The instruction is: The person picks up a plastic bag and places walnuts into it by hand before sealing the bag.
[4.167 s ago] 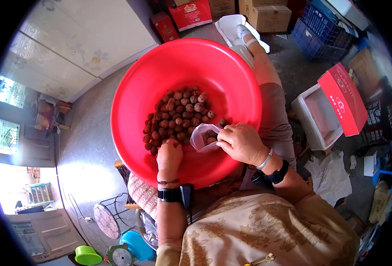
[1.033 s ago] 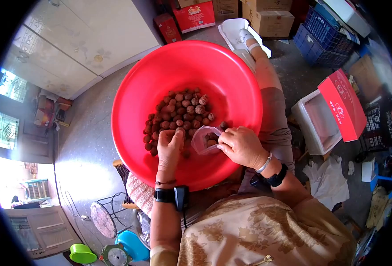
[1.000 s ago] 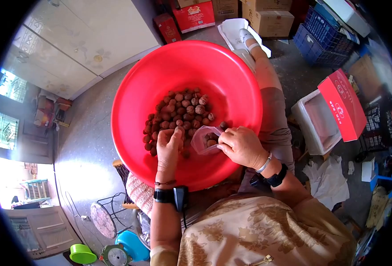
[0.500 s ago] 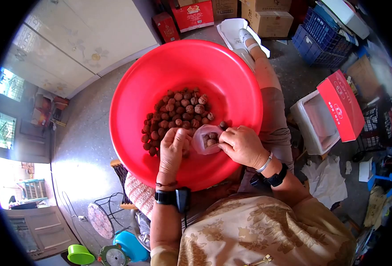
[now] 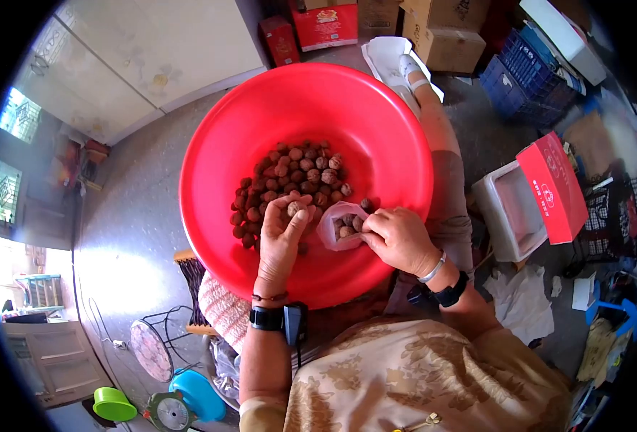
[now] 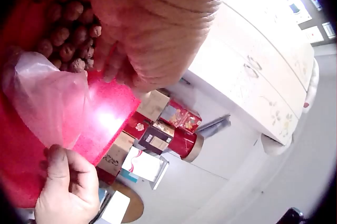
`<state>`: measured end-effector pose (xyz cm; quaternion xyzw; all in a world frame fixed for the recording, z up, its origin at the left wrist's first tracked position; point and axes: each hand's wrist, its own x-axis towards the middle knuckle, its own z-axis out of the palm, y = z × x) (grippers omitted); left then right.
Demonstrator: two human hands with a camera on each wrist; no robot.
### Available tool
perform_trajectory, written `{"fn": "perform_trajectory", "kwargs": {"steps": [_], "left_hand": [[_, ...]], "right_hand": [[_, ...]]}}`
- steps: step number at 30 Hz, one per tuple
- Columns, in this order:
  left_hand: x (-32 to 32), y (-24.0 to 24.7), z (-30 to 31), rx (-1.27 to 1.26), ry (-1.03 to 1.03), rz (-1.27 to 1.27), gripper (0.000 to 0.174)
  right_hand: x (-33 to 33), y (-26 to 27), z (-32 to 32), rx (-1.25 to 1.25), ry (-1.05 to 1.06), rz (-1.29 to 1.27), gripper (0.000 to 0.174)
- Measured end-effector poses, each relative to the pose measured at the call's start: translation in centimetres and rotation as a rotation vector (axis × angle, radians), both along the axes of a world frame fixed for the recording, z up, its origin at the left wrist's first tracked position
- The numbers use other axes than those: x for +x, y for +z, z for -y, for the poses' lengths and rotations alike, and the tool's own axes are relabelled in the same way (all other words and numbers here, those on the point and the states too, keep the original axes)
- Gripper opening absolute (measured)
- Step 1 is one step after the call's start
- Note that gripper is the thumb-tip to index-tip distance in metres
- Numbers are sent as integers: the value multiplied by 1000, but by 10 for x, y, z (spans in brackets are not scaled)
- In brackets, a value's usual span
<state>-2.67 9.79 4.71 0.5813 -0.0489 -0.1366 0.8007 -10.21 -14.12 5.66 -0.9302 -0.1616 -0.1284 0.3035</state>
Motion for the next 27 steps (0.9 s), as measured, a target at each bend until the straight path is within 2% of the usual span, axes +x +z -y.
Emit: {"fn": "perform_trajectory", "kwargs": {"steps": [2, 6, 8, 9, 10, 12, 14, 15, 18, 19, 20, 22, 24, 26, 27], "left_hand": [[1, -3, -2, -13, -18, 54, 30], [3, -16, -6, -1, -184, 97, 42], [6, -21, -6, 290, -261, 267, 51], [7, -14, -5, 434, -286, 529, 57], [5, -17, -6, 469, -319, 466, 59], [-2, -10, -1, 267, -214, 166, 53], [5, -19, -4, 286, -46, 128, 49], [7, -19, -5, 239, 42, 107, 41], [19, -39, -16, 305, 260, 160, 31], [20, -45, -18, 387, 317, 158, 21], [19, -43, -20, 387, 321, 160, 21], [18, -39, -23, 742, 227, 110, 22], [19, -57, -24, 783, 202, 148, 26], [18, -66, -26, 993, 8, 262, 28], [18, -68, -27, 1028, -85, 256, 34]], "right_hand": [[1, -2, 0, 1, 0, 0, 15], [1, -2, -1, 7, -8, 9, 13], [1, -1, -2, 7, -13, 10, 13], [0, 0, -2, -7, -25, 3, 12], [0, 1, -3, -23, -37, -3, 12], [0, 0, -2, -16, -26, -14, 12], [1, 0, -1, -10, -18, -24, 12], [1, 2, -1, -4, -17, -24, 12], [1, 1, -1, 17, -9, -23, 13], [2, 1, -1, 31, -8, -24, 13], [1, 2, -2, 31, -4, -22, 13], [0, 5, -3, 22, -28, -50, 13], [0, 5, -3, 20, -26, -46, 14], [-1, 5, -3, 16, -22, -41, 14], [-1, 6, -3, 21, -25, -49, 14]]}}
